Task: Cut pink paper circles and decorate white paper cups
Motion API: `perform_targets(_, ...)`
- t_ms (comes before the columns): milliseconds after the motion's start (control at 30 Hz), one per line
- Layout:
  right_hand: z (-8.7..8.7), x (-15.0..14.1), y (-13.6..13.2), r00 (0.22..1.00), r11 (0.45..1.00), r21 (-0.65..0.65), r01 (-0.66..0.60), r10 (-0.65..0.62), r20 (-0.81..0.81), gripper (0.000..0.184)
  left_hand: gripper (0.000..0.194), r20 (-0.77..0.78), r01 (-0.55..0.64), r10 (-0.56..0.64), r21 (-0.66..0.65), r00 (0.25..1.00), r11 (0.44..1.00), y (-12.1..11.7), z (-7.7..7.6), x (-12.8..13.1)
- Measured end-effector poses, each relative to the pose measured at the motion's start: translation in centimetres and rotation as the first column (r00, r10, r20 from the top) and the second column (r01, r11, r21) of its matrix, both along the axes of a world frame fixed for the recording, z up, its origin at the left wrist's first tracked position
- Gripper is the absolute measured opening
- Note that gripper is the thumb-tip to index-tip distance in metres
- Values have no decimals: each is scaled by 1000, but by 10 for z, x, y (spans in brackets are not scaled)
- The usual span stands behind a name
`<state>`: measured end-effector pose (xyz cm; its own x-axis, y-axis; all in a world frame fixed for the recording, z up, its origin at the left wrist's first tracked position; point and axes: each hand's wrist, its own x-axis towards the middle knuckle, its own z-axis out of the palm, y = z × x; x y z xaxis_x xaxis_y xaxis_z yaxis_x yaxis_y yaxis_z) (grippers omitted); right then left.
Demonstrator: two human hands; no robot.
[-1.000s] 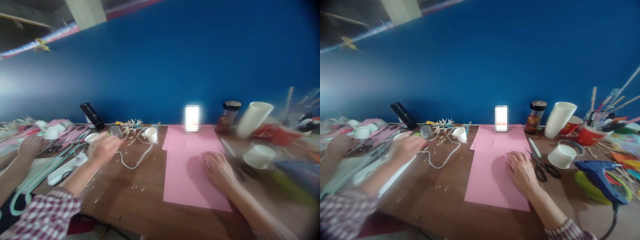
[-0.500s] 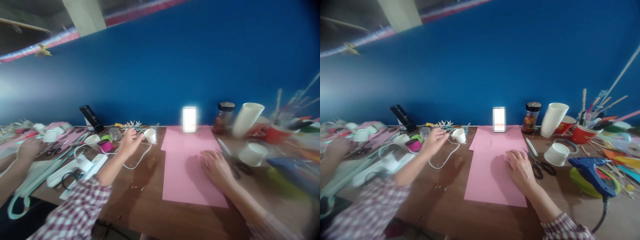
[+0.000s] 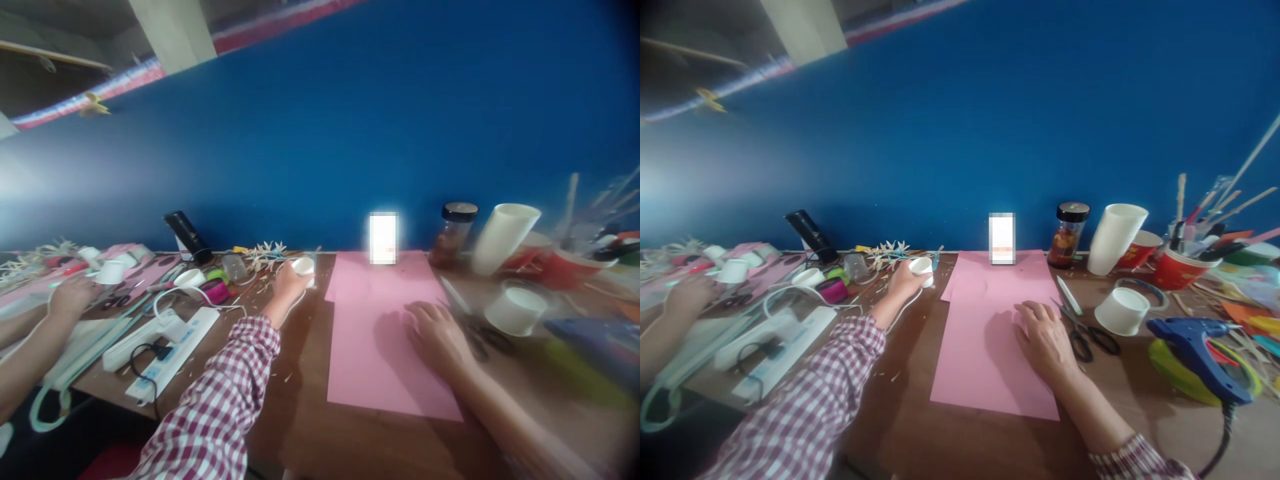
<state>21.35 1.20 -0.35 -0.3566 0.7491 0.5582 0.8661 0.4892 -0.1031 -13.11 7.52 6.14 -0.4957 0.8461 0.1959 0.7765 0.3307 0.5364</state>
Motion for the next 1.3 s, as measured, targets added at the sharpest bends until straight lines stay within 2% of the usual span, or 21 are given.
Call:
perform_targets(200,2,0,-1,1000,1000,-4,-24,24,1,33,67,47,-7,4,56,999,998,1,28,-28)
perform_targets(300,4,0,-3,999,999,-20,-41,41,-2,33,66,113,4,-13,80,994,997,7,34,-32)
perform_targets(433,7,0,-5,999,998,-32,-51,51,-10,33,63,239,27,-45,78,970,997,21,29,-24)
perform_targets(567,6,0,-3,999,999,-35,-33,33,3,32,65,283,63,-78,64,956,996,36,16,-9)
perform_targets(733,-1,2,2,1000,1000,-16,-8,8,13,32,56,229,148,-149,21,962,989,51,-1,4)
perform_targets(867,-2,3,3,1000,1000,-26,-1,1,10,32,53,131,123,-119,-23,984,992,58,-3,0)
perform_targets(1067,-1,2,2,1000,999,-33,-14,14,4,34,63,22,40,-40,-8,999,999,49,11,-18)
perform_targets(1200,1,2,1,1000,999,-30,-16,16,-5,32,68,69,54,-57,43,996,998,41,25,-25)
perform_targets(1300,3,2,1,999,999,-26,-37,36,-6,31,84,158,69,-88,122,984,990,30,37,-19)
